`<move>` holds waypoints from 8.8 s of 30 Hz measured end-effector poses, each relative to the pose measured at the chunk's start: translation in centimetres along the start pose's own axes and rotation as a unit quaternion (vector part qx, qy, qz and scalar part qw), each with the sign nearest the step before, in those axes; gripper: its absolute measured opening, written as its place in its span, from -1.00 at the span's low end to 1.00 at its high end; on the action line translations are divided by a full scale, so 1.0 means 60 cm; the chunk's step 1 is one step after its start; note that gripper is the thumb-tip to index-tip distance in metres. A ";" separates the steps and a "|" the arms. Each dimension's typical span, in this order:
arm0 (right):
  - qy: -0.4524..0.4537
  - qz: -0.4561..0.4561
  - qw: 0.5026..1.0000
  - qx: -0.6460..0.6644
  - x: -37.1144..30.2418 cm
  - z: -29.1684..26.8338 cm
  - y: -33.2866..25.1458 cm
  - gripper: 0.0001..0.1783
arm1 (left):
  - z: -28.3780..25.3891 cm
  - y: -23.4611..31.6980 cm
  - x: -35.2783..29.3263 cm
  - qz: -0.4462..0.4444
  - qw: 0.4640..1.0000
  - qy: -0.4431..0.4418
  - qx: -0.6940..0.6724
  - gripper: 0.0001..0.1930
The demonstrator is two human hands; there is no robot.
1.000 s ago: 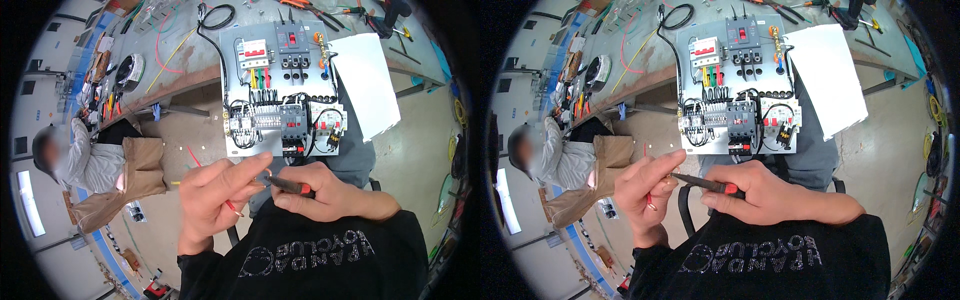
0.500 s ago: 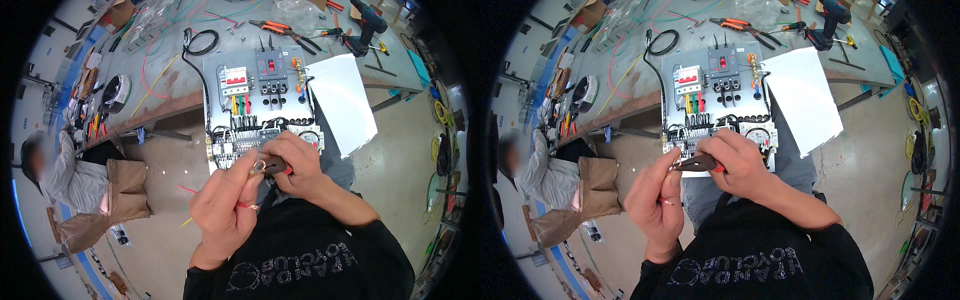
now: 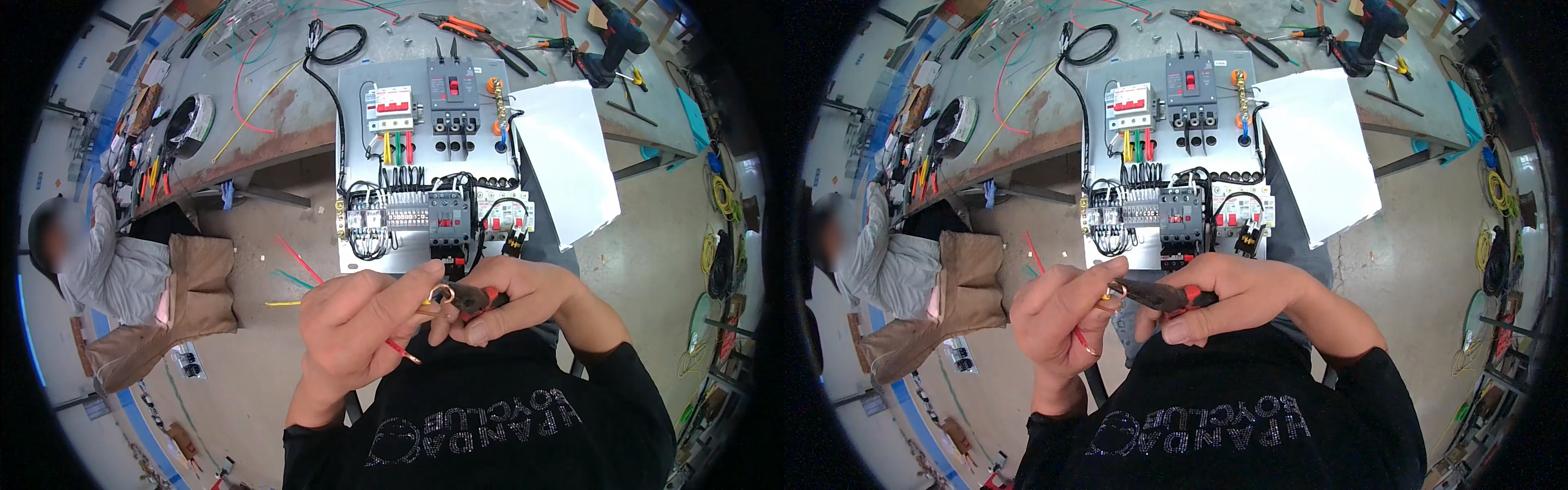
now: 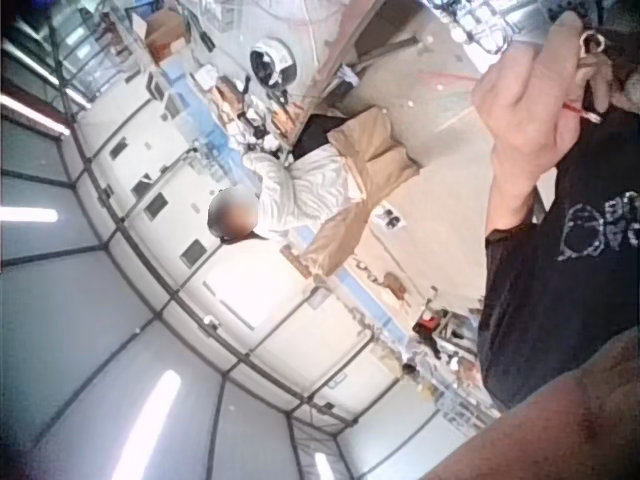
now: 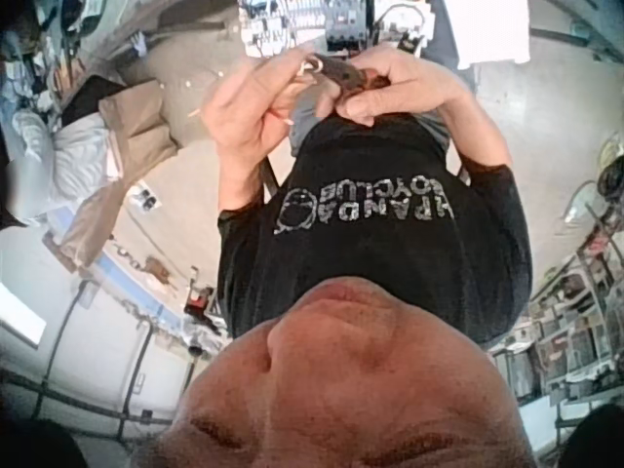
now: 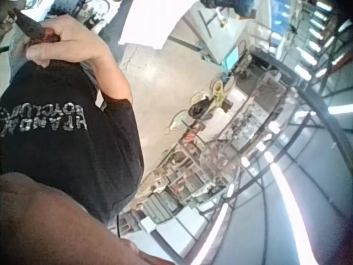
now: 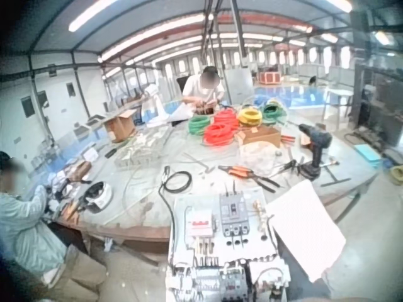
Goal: The person strips insulation from several colored wires, twists the ends, and uses pliers to form looped terminals. They then insert the wires into an electrical panel and tighten the connections with a screwdriver.
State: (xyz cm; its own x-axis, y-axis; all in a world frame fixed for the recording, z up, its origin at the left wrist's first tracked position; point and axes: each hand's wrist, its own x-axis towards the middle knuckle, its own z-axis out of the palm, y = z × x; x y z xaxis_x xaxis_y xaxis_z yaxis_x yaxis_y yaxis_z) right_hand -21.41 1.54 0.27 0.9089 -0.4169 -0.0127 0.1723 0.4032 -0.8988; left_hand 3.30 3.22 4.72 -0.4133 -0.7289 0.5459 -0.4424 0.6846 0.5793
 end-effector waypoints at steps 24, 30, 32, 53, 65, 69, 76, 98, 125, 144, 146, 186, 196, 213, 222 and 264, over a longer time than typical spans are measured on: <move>0.353 -0.201 0.749 -0.523 0.024 0.011 0.051 -0.50 | 0.010 0.006 -0.002 0.058 0.983 0.001 0.173 -0.50; 0.258 -0.126 0.873 -0.394 0.010 0.001 0.025 -0.67 | 0.010 -0.022 -0.002 0.107 0.971 0.057 0.208 -0.38; 0.236 -0.075 0.905 -0.344 -0.007 0.003 0.010 -0.75 | 0.005 -0.022 0.000 0.106 0.968 0.055 0.221 -0.37; 0.367 -0.106 0.670 -0.637 0.016 0.009 -0.046 -0.28 | 0.023 0.032 0.017 -0.084 0.993 0.074 0.044 -0.62; 0.354 -0.130 0.677 -0.632 0.031 0.003 -0.037 -0.17 | 0.021 0.037 0.021 -0.144 0.987 0.069 -0.034 -0.67; 0.366 -0.142 0.631 -0.669 0.036 0.003 -0.043 -0.13 | 0.024 0.037 0.018 -0.125 0.989 0.072 -0.005 -0.65; 0.395 -0.097 0.669 -0.621 0.031 -0.008 -0.022 -0.10 | 0.030 0.028 0.018 -0.097 0.991 0.091 0.028 -0.61; 0.302 -0.121 0.751 -0.575 0.025 -0.018 -0.039 -0.34 | 0.025 0.025 0.023 -0.153 0.978 0.068 -0.125 -0.73; 0.147 -0.042 0.936 -0.317 -0.008 -0.017 -0.040 -0.64 | 0.033 -0.003 0.010 0.021 0.996 0.072 0.047 -0.58; 0.250 0.027 0.902 -0.350 0.011 0.016 -0.023 -0.77 | 0.039 -0.007 0.007 0.025 0.996 0.046 0.078 -0.39; 0.251 0.020 0.901 -0.354 0.010 0.011 -0.025 -0.74 | 0.043 -0.013 0.005 0.016 0.995 0.041 0.092 -0.43; 0.340 -0.025 0.918 -0.201 0.028 -0.032 -0.063 -0.57 | 0.000 -0.042 0.034 -0.372 0.842 -0.044 -0.388 -0.71; 0.386 -0.096 0.689 -0.606 0.048 -0.013 -0.066 -0.61 | -0.023 -0.015 0.042 -0.340 0.866 0.013 -0.367 -0.68; 0.378 -0.089 0.656 -0.647 0.048 -0.006 -0.055 -0.70 | -0.001 -0.012 0.031 -0.299 0.917 0.029 -0.264 -0.69; 0.350 -0.036 0.742 -0.570 0.039 0.003 -0.050 -0.68 | -0.007 -0.016 0.024 -0.298 0.925 -0.001 -0.234 -0.75; 0.180 -0.058 0.904 -0.384 0.027 0.029 -0.018 -0.79 | -0.045 -0.024 0.013 0.014 0.994 -0.106 -0.028 -0.75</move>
State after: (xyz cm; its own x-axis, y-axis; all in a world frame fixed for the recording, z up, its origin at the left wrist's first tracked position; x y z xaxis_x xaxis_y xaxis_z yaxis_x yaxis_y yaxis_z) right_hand -19.46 1.85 1.95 0.6955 -0.7138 0.0828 -0.1821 -0.2865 -0.9406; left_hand 5.81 1.67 5.94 -0.5862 -0.6894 0.4254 -0.3854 0.6992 0.6021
